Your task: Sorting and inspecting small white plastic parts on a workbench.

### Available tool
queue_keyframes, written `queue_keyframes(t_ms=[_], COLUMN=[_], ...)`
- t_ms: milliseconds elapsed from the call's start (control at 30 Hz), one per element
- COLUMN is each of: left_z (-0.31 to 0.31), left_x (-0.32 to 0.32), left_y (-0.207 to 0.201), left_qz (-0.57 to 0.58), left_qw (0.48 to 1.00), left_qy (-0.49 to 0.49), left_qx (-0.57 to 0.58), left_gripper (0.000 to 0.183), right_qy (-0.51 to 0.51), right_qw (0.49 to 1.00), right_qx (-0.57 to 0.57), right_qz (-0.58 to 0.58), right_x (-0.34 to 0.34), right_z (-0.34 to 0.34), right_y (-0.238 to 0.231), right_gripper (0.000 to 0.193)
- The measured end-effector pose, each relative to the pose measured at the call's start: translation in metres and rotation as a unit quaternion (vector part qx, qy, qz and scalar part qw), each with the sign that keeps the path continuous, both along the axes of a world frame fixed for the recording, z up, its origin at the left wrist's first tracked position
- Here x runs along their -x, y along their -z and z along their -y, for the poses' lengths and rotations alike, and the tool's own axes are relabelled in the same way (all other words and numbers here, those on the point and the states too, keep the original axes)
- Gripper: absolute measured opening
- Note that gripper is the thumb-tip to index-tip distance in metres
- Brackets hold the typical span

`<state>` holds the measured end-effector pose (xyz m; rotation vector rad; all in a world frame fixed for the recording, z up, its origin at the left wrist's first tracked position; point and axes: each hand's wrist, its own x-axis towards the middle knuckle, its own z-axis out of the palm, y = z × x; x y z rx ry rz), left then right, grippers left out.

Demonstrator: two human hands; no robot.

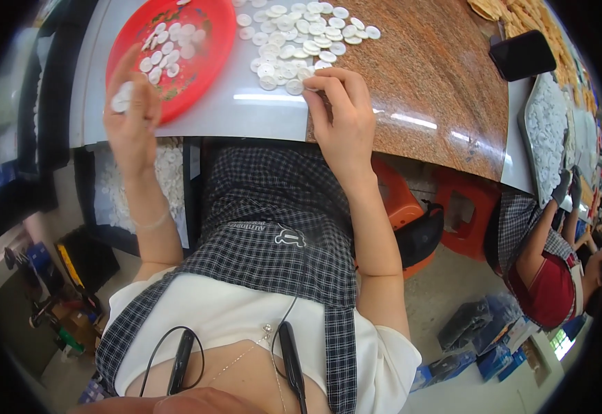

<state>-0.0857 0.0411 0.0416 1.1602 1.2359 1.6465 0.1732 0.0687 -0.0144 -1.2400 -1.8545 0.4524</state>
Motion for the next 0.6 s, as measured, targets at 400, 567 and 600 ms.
queue_keyframes(t_ms=[400,567,600], left_z=[0.096,0.098,0.095], left_x=[0.107,0.107,0.102], left_y=[0.052,0.045,0.039], left_qz=[0.032,-0.219,-0.266], left_qw=[0.954,0.877,0.856], left_qy=[-0.298,-0.424,-0.437], left_qx=[-0.013,-0.057,-0.076], left_gripper=[0.023,0.024,0.022], right_qy=[0.017,0.029,0.024], right_qw=[1.000,0.996,0.994], right_qx=[0.008,0.029,0.047], right_qz=[-0.016,-0.076,-0.099], right_x=[0.005,0.003,0.002], right_z=[0.001,0.002,0.004], right_y=[-0.008,-0.004,-0.005], right_gripper=[0.022,0.034,0.038])
